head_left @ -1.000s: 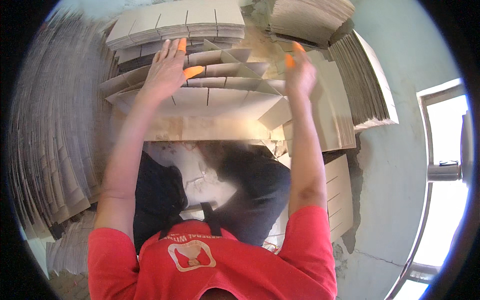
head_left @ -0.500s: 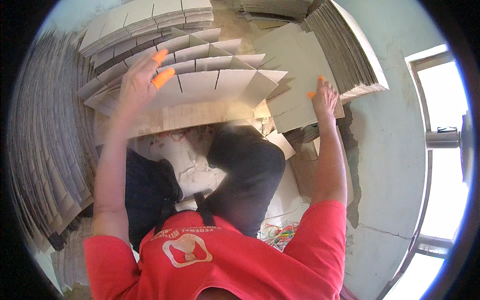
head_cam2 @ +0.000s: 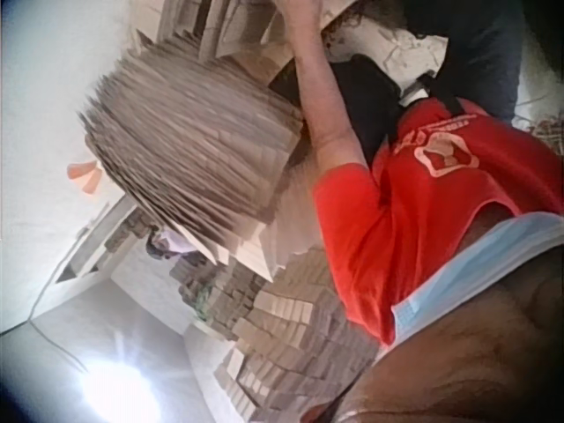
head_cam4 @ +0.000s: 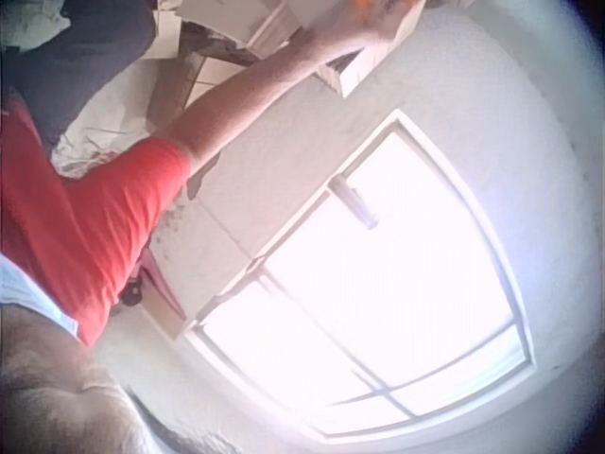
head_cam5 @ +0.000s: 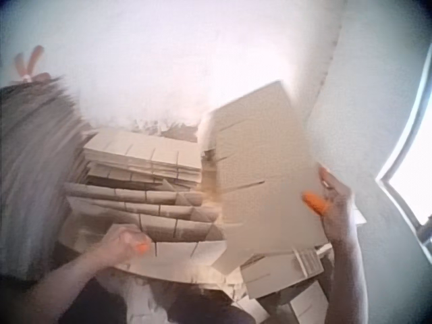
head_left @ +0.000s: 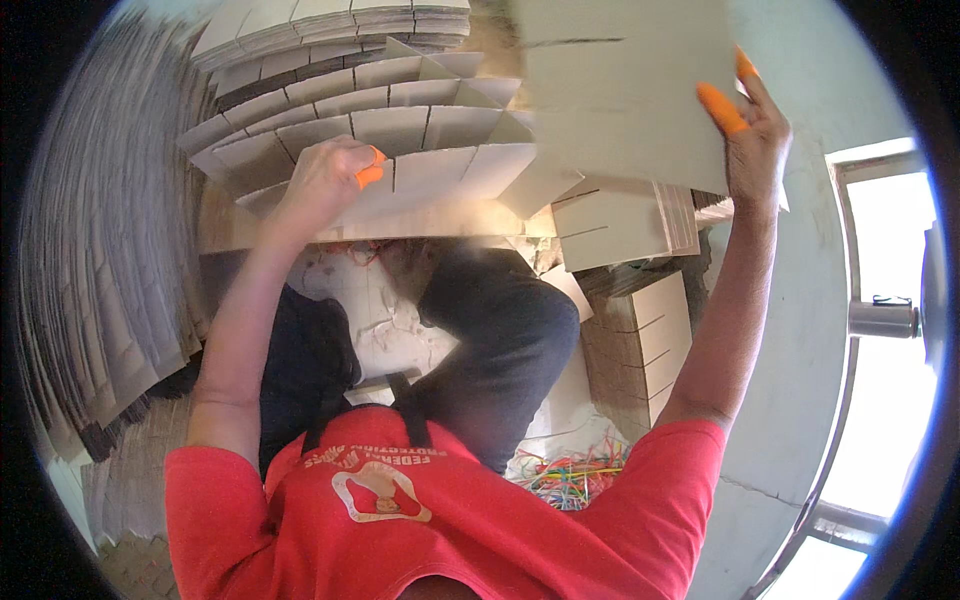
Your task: The person repeatedly picks up flat cardboard pieces, folds them along pre-cut lines, and stacks the assembled boxes. The person handles the cardboard by hand and places finished units into a growing stack on the right.
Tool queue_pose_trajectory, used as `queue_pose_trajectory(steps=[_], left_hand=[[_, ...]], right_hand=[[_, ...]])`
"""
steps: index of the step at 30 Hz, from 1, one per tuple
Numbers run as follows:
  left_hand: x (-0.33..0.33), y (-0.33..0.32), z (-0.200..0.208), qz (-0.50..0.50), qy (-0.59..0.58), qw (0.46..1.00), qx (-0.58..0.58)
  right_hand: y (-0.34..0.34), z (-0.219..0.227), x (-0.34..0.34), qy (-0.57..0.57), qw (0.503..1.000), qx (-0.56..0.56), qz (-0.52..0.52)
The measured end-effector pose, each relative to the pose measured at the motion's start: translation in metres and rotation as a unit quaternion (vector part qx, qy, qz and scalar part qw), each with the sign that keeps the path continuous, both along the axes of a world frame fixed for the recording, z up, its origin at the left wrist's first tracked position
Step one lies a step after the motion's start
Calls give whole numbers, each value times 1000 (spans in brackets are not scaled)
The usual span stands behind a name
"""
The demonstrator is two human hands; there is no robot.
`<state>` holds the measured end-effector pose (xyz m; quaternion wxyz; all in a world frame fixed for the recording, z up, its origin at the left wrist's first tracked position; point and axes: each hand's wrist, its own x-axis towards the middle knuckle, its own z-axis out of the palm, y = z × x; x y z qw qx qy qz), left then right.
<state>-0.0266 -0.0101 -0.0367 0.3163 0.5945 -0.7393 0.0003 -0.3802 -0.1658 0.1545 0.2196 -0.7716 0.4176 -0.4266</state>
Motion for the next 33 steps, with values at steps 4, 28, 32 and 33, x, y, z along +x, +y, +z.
queue_pose_trajectory(steps=[4, 28, 32, 33], left_hand=[[-4, 4, -1, -7, 23, 1000, 10], [31, -25, 5, 61, -20, 997, 41], [39, -33, 16, 65, 0, 992, 109], [44, -40, 20, 67, 9, 988, 138]], right_hand=[[-9, -19, 32, 104, 982, -119, 102], [-12, -64, 81, 199, 965, -54, 162], [-8, -76, 87, 185, 969, -22, 162], [-11, -79, 85, 147, 970, -37, 190]])
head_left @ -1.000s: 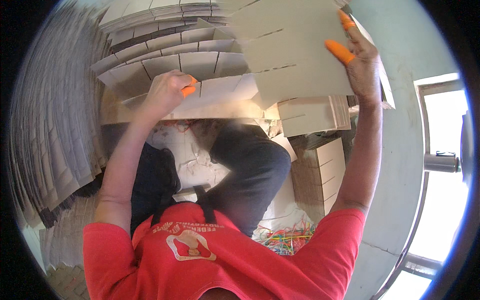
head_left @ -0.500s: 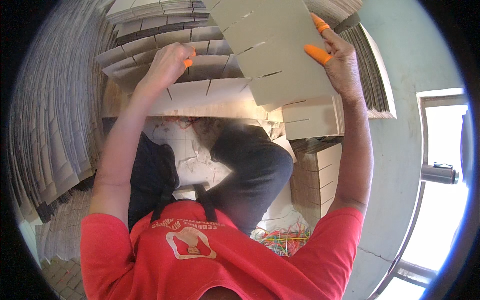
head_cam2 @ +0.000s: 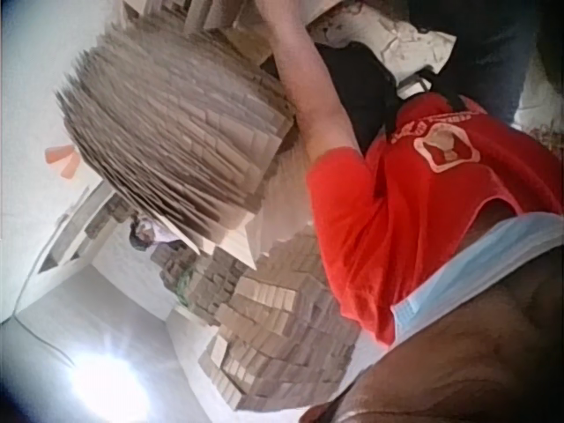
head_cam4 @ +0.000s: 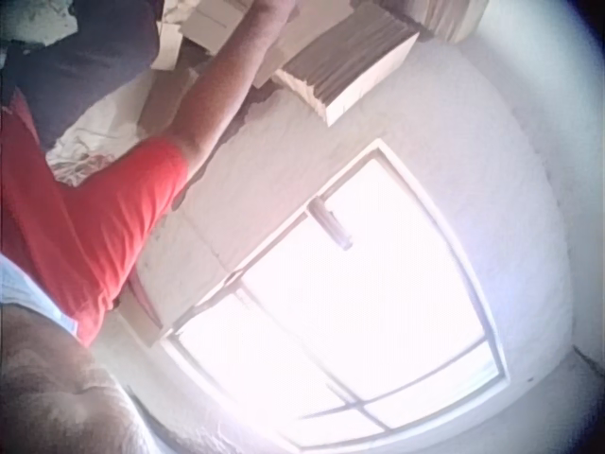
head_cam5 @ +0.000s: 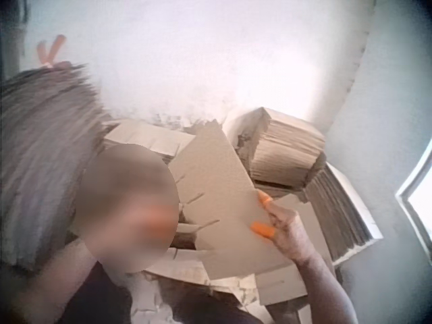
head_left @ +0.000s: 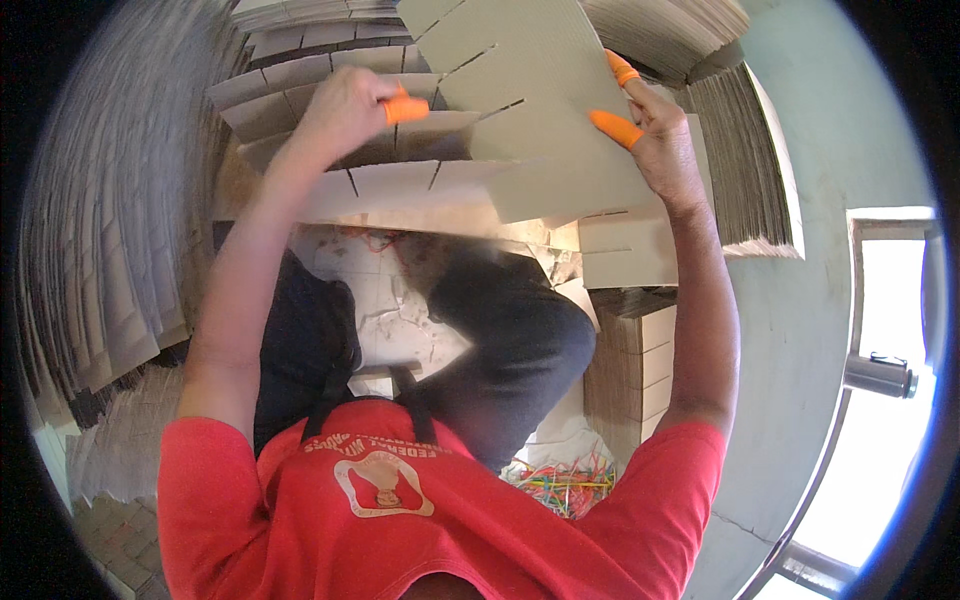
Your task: The person repeatedly picks up flat cardboard pieces, folds them along pre-cut lines, and stacks the assembled boxes. The person handles the cardboard by hand and places finished units into a growing stack on the right.
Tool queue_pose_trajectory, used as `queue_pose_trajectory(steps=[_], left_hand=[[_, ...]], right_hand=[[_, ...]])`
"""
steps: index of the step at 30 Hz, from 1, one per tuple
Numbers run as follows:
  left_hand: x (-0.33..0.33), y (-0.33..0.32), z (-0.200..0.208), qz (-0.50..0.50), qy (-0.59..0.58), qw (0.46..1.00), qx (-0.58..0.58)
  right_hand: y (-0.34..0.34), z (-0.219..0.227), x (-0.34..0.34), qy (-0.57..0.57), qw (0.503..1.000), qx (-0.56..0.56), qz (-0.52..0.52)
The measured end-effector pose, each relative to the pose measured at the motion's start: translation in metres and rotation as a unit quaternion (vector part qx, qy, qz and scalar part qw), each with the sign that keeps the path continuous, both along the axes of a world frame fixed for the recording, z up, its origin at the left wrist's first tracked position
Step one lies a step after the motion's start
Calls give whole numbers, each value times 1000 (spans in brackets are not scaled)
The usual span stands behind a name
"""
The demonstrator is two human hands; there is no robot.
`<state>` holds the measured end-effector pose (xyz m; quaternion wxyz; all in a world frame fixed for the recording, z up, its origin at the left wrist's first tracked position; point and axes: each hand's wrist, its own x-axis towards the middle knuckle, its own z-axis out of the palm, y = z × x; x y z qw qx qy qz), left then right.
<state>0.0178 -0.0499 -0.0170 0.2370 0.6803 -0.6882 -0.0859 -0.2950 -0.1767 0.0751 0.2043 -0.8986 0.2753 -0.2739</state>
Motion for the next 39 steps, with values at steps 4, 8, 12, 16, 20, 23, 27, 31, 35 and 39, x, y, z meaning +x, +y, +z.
queue_pose_trajectory(steps=[4, 8, 12, 16, 20, 23, 27, 31, 35, 39], left_hand=[[51, -33, -6, 104, -127, 967, -196], [76, -57, -17, 92, -191, 973, -91], [73, -68, -19, 88, -196, 976, -25], [69, -67, -15, 104, -191, 976, -20], [72, -67, -21, 94, -143, 983, -68], [80, -71, -28, 108, -145, 982, -60], [79, -74, -18, 115, -143, 983, 12], [53, -67, 13, 102, -239, 964, 59], [36, -61, -5, 33, -196, 977, -81], [35, -57, -24, -8, -183, 982, -53]], right_hand=[[2, 1, 2, -16, 999, -35, 11], [11, 14, 6, 44, 999, -4, -27], [7, 13, 3, 24, 999, -29, 7], [0, 2, 9, 77, 997, 8, 5], [-9, -26, 26, 30, 992, 17, 123], [-5, -40, 50, 65, 976, -51, 202], [8, -65, 72, 283, 938, -112, 166], [7, -55, 86, 379, 904, -147, 131], [10, -46, 84, 375, 908, -143, 122], [-8, -69, 16, 130, 965, -183, -133]])
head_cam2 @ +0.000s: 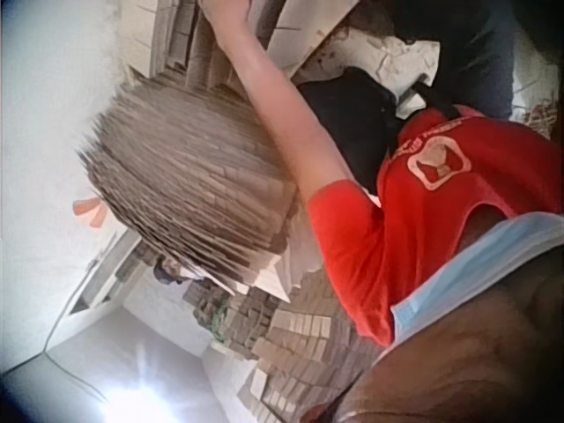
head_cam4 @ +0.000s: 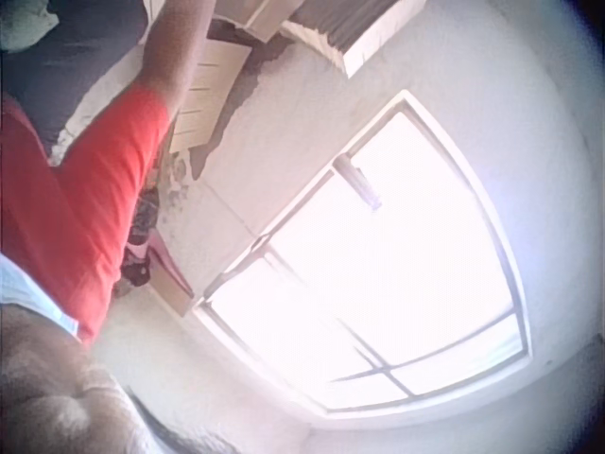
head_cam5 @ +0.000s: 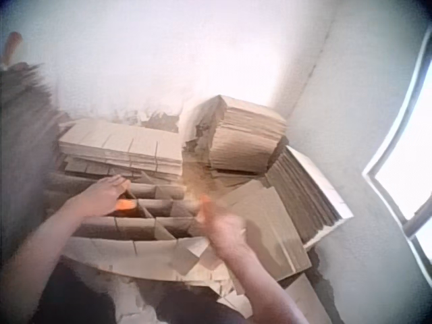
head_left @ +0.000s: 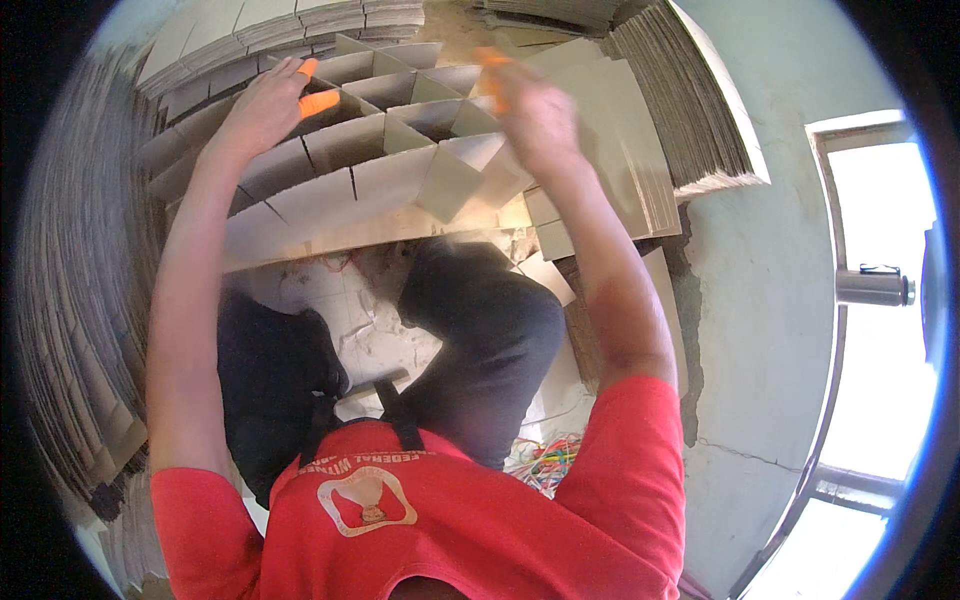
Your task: The person repeatedly picks up flat cardboard pieces, folds them along pre-cut lines, and stacks the assembled boxes. The person handles the cardboard by hand and places finished units into a growing stack on the right.
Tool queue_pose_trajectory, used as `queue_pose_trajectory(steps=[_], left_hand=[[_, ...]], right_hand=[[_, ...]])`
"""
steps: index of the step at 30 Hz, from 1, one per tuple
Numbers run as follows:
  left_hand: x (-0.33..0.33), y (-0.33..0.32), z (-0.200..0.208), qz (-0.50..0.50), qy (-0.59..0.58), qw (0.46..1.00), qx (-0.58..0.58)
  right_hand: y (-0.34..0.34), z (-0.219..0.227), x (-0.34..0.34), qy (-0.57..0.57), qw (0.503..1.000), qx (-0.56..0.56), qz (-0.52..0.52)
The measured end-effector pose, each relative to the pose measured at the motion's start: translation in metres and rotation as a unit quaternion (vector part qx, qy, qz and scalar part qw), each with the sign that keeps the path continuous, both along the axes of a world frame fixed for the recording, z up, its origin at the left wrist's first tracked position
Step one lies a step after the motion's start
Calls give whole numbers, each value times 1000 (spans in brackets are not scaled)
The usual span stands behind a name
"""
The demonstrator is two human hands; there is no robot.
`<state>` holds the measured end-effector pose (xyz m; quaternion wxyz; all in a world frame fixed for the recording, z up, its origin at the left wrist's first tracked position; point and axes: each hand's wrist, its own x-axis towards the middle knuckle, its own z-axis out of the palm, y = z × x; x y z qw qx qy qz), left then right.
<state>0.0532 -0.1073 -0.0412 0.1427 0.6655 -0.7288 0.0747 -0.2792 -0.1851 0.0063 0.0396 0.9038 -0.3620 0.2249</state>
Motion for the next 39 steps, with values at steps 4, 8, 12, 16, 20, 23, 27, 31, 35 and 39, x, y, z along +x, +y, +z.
queue_pose_trajectory(steps=[4, 8, 12, 16, 20, 23, 27, 31, 35, 39], left_hand=[[-20, 21, 40, 3, 69, 994, -87], [-29, 69, 51, 40, 152, 967, -198], [-51, 102, 37, 62, 225, 956, -175], [-60, 121, 24, 63, 248, 950, -181], [-51, 138, 12, 82, 218, 950, -206], [-55, 143, 7, 84, 220, 955, -178], [-57, 145, -3, 59, 165, 977, -119], [-57, 142, -14, 51, 187, 976, -104], [-62, 144, -12, 21, 199, 969, -142], [-57, 145, -23, 22, 189, 970, -152]], right_hand=[[-15, -33, -133, 84, 938, -158, -296], [10, -50, -185, 229, 882, -15, -410], [-14, -56, -217, 187, 927, 22, -324], [-26, -46, -234, 57, 943, 9, -329], [-12, 2, -212, -109, 943, -56, -309], [8, 60, -171, -159, 932, -266, -190], [45, 131, -83, -367, 930, 27, -2], [61, 137, -21, -202, 962, 88, 160], [69, 129, 18, -170, 947, 213, 170], [63, 128, 33, -59, 986, 123, 96]])
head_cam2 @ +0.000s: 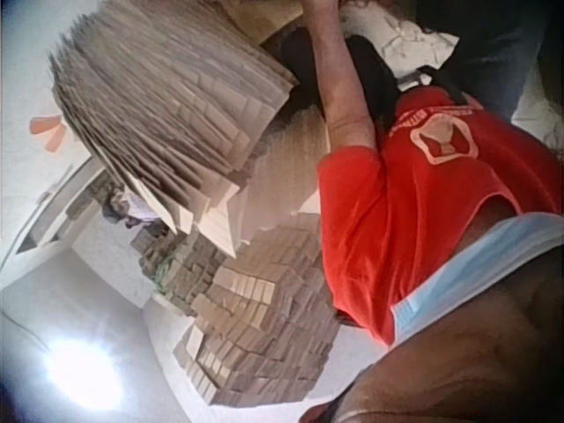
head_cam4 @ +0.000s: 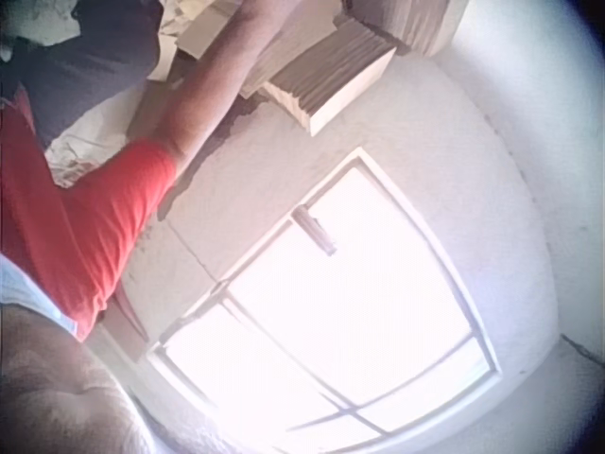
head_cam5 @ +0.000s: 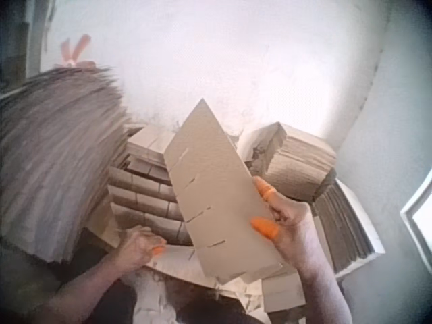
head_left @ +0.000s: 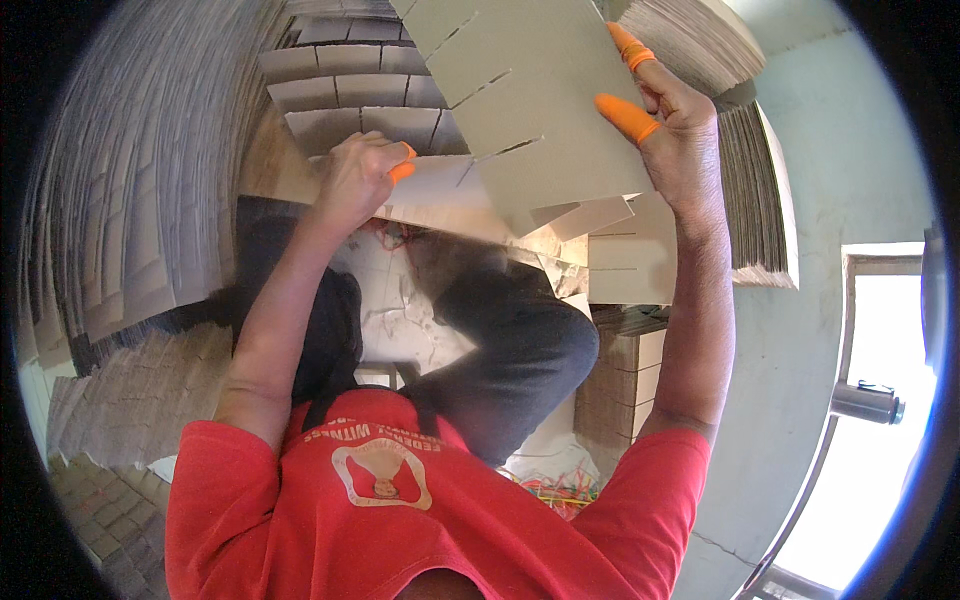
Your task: The person repeatedly picks up flat cardboard pieces, folds them along pre-cut lines, and stacks the assembled boxes. The person handles the cardboard by hand and places finished units into a growing stack on the right.
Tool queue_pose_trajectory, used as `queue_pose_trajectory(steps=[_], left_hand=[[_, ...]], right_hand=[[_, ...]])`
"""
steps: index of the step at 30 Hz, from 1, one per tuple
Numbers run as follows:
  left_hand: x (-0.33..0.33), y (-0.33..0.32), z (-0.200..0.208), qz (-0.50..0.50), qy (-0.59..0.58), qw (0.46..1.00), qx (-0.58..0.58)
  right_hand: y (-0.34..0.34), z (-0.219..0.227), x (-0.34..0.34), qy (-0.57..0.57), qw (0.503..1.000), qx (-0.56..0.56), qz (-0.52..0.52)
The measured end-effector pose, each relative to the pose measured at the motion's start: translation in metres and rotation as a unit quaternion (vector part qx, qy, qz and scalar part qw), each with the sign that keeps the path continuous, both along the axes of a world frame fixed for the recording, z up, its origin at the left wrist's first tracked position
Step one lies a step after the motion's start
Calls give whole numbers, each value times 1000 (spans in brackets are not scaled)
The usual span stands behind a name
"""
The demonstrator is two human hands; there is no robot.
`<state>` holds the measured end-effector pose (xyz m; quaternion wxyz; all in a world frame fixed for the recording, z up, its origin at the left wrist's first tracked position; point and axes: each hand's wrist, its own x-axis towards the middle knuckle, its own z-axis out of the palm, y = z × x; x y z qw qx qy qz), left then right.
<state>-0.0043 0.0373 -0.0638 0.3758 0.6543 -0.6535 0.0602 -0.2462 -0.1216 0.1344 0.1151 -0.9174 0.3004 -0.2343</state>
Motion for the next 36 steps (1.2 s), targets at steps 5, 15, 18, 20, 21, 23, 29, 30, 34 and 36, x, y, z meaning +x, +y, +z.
queue_pose_trajectory(steps=[5, 15, 18, 20, 21, 23, 29, 30, 34, 36], left_hand=[[-2, 1, 2, 12, 5, 1000, 9], [0, -4, 0, 14, 7, 1000, 7], [1, -2, -2, 11, 3, 1000, 8], [0, -4, 0, 2, 3, 1000, -3], [0, -3, 0, -2, 8, 1000, -5], [-1, -3, 0, -9, 17, 1000, -10], [-7, -5, 10, 10, 10, 1000, -6], [-4, -6, 8, 14, 10, 1000, -8], [2, -9, -3, 11, 10, 1000, -13], [1, -9, -3, 4, 10, 1000, -16]], right_hand=[[-4, -3, 6, -102, 991, 28, 82], [-11, -12, 18, -50, 995, 57, 68], [-13, -23, 22, -60, 994, 44, 82], [-15, -28, 19, -44, 995, 33, 85], [-10, -29, 20, -23, 996, 26, 84], [-10, -35, 25, -34, 993, 34, 109], [-25, -54, 36, -3, 992, 36, 122], [-24, -48, 40, 4, 992, 31, 125], [2, -30, 39, -71, 981, 124, 129], [-3, -37, 37, -72, 981, 130, 127]])
